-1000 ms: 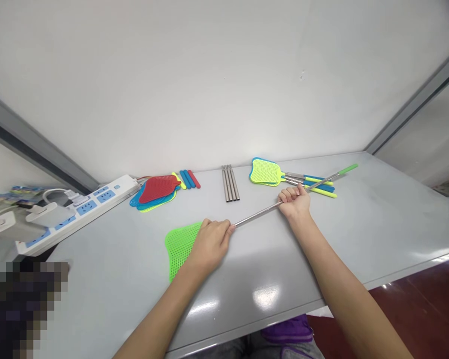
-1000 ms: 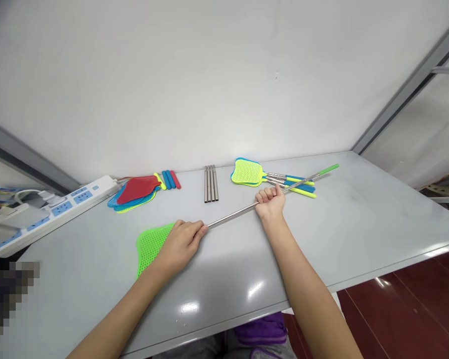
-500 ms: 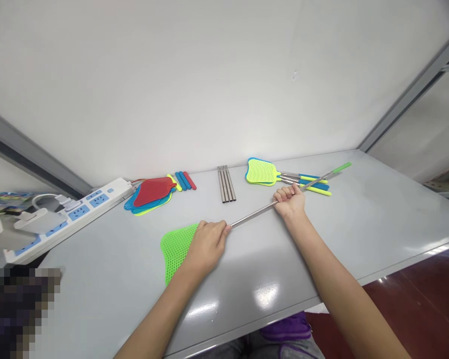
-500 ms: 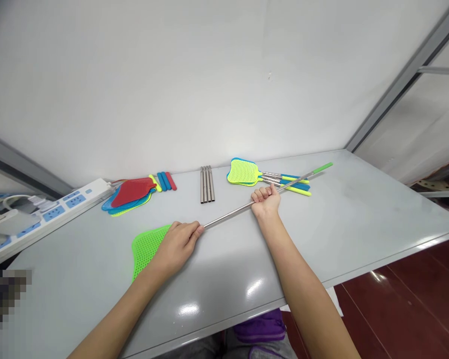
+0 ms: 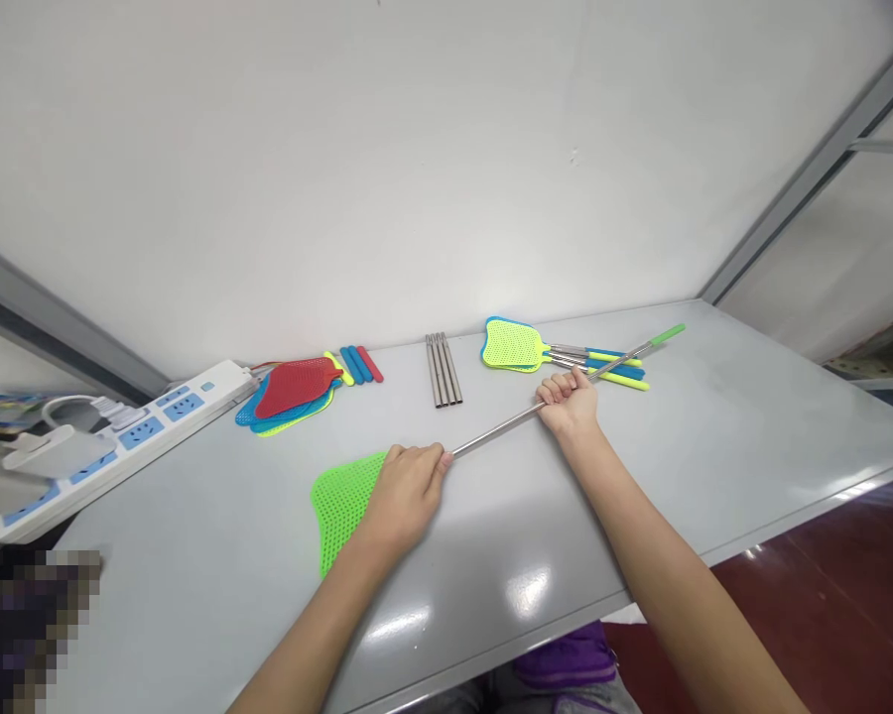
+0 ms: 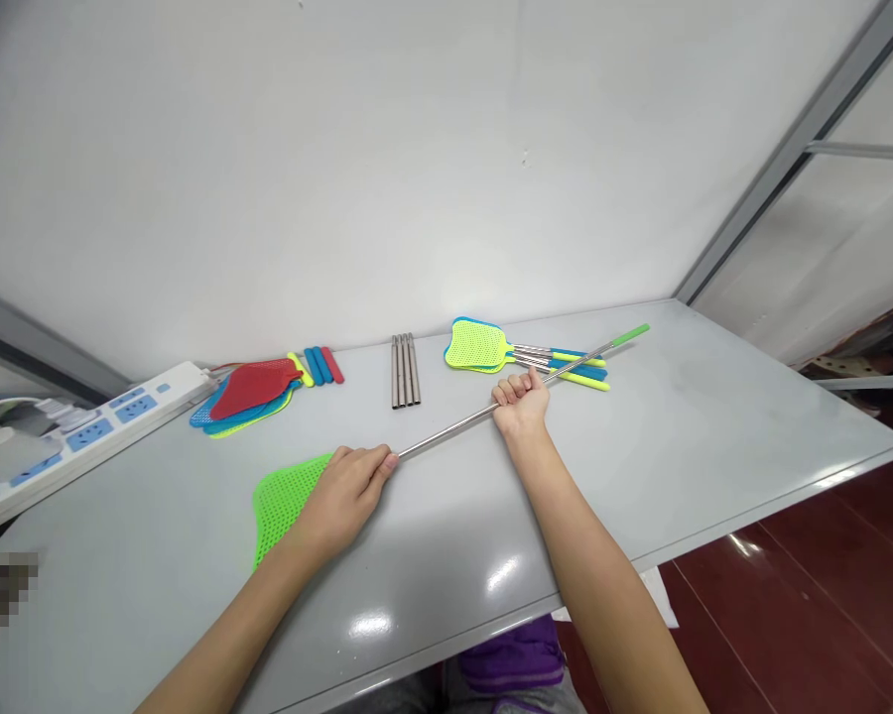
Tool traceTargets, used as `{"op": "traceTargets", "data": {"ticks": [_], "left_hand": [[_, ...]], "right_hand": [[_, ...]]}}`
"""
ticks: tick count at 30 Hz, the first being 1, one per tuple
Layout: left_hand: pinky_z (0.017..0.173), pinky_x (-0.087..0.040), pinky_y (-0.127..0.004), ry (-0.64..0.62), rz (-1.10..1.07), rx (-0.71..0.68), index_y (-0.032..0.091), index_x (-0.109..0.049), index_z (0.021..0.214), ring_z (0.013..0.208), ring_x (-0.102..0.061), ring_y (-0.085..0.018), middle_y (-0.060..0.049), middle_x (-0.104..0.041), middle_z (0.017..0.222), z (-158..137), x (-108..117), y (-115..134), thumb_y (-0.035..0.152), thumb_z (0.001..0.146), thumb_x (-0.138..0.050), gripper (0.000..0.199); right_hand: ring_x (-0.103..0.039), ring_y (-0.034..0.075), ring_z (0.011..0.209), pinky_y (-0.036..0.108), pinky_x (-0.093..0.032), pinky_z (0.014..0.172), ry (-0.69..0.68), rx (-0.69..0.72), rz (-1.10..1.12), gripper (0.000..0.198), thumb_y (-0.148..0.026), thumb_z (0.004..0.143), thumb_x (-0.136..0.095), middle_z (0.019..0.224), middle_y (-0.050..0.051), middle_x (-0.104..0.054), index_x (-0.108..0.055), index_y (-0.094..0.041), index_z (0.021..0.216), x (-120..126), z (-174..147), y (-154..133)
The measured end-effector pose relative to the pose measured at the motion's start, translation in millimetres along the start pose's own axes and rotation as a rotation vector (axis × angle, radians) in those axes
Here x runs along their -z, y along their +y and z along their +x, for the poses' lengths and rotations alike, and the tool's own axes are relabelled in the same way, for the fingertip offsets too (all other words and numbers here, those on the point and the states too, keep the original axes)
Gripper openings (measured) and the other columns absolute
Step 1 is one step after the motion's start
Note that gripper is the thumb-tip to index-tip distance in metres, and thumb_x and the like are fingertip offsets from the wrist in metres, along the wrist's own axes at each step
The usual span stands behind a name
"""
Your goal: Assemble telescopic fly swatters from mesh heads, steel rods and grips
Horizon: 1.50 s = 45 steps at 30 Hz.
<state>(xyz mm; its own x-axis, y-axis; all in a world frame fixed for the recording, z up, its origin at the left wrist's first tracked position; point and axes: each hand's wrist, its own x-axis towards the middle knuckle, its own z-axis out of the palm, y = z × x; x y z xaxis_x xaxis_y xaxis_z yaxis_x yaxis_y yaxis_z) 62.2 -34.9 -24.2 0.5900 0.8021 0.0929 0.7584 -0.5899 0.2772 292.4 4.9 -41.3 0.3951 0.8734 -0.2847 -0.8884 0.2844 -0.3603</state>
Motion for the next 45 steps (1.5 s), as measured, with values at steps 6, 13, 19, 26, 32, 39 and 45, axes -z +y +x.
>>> {"op": "traceTargets", "data": {"ticks": [6, 13, 19, 26, 32, 39, 45], "left_hand": [[0.063, -0.030, -0.029, 0.002, -0.008, -0.001, 0.019, -0.037, 0.061, 0.057, -0.045, -0.014, 0.001, -0.050, 0.058, -0.2, -0.6, -0.7, 0.031, 0.087, -0.019, 0.034], [0.063, -0.030, -0.029, 0.001, -0.023, 0.002, 0.019, -0.038, 0.060, 0.056, -0.045, -0.014, 0.000, -0.050, 0.058, -0.2, -1.7, -1.5, 0.031, 0.086, -0.020, 0.034], [0.063, -0.030, -0.029, 0.008, -0.022, 0.005, 0.019, -0.038, 0.060, 0.057, -0.045, -0.014, 0.001, -0.050, 0.058, 0.2, -1.6, -1.2, 0.031, 0.087, -0.020, 0.034], [0.063, -0.030, -0.029, 0.009, -0.020, 0.010, 0.019, -0.037, 0.059, 0.058, -0.047, -0.015, 0.001, -0.050, 0.058, 0.1, -0.9, -0.1, 0.032, 0.087, -0.018, 0.035], [0.063, -0.030, -0.029, 0.008, -0.029, 0.010, 0.019, -0.039, 0.060, 0.056, -0.047, -0.015, 0.000, -0.051, 0.058, -0.1, -0.9, 0.2, 0.032, 0.086, -0.019, 0.035], [0.064, -0.030, -0.029, 0.028, -0.005, 0.020, 0.020, -0.038, 0.061, 0.058, -0.047, -0.015, 0.000, -0.051, 0.059, -1.4, -3.3, -1.8, 0.030, 0.087, -0.019, 0.033], [0.061, -0.027, -0.029, 0.017, 0.036, 0.048, 0.020, -0.037, 0.061, 0.050, -0.043, -0.015, 0.002, -0.050, 0.053, -4.1, -0.6, -4.3, 0.028, 0.086, -0.019, 0.033]], "right_hand": [[-0.015, 0.007, 0.028, 0.018, -0.016, 0.027, -0.007, -0.003, -0.011, 0.036, -0.026, 0.082, -0.028, 0.035, -0.008, -0.014, -0.019, -0.018, 0.048, 0.0, 1.4, 0.7], [-0.016, 0.006, 0.028, 0.018, -0.016, 0.027, -0.002, -0.009, -0.023, 0.036, -0.025, 0.082, -0.027, 0.035, -0.008, -0.014, -0.019, -0.018, 0.047, -0.2, 1.4, 0.5], [-0.016, 0.006, 0.028, 0.018, -0.017, 0.027, -0.004, -0.010, -0.027, 0.035, -0.025, 0.081, -0.028, 0.035, -0.008, -0.014, -0.020, -0.018, 0.047, 0.0, 0.9, 0.2], [-0.016, 0.006, 0.028, 0.018, -0.017, 0.027, -0.002, -0.016, -0.035, 0.035, -0.025, 0.081, -0.027, 0.035, -0.008, -0.013, -0.019, -0.018, 0.048, -0.4, 0.5, -0.1], [-0.015, 0.006, 0.028, 0.018, -0.017, 0.027, -0.002, -0.017, -0.030, 0.035, -0.026, 0.082, -0.026, 0.036, -0.008, -0.013, -0.018, -0.018, 0.048, -0.2, 0.4, -0.7], [-0.016, 0.006, 0.029, 0.018, -0.018, 0.028, -0.072, -0.022, -0.007, 0.036, -0.025, 0.082, -0.029, 0.037, -0.008, -0.013, -0.018, -0.018, 0.049, -0.7, -0.3, 2.4], [-0.013, 0.007, 0.032, 0.019, -0.017, 0.029, -0.246, -0.057, 0.106, 0.038, -0.026, 0.083, -0.032, 0.039, -0.008, -0.008, -0.015, -0.018, 0.050, 1.2, -2.3, 6.7]]}}
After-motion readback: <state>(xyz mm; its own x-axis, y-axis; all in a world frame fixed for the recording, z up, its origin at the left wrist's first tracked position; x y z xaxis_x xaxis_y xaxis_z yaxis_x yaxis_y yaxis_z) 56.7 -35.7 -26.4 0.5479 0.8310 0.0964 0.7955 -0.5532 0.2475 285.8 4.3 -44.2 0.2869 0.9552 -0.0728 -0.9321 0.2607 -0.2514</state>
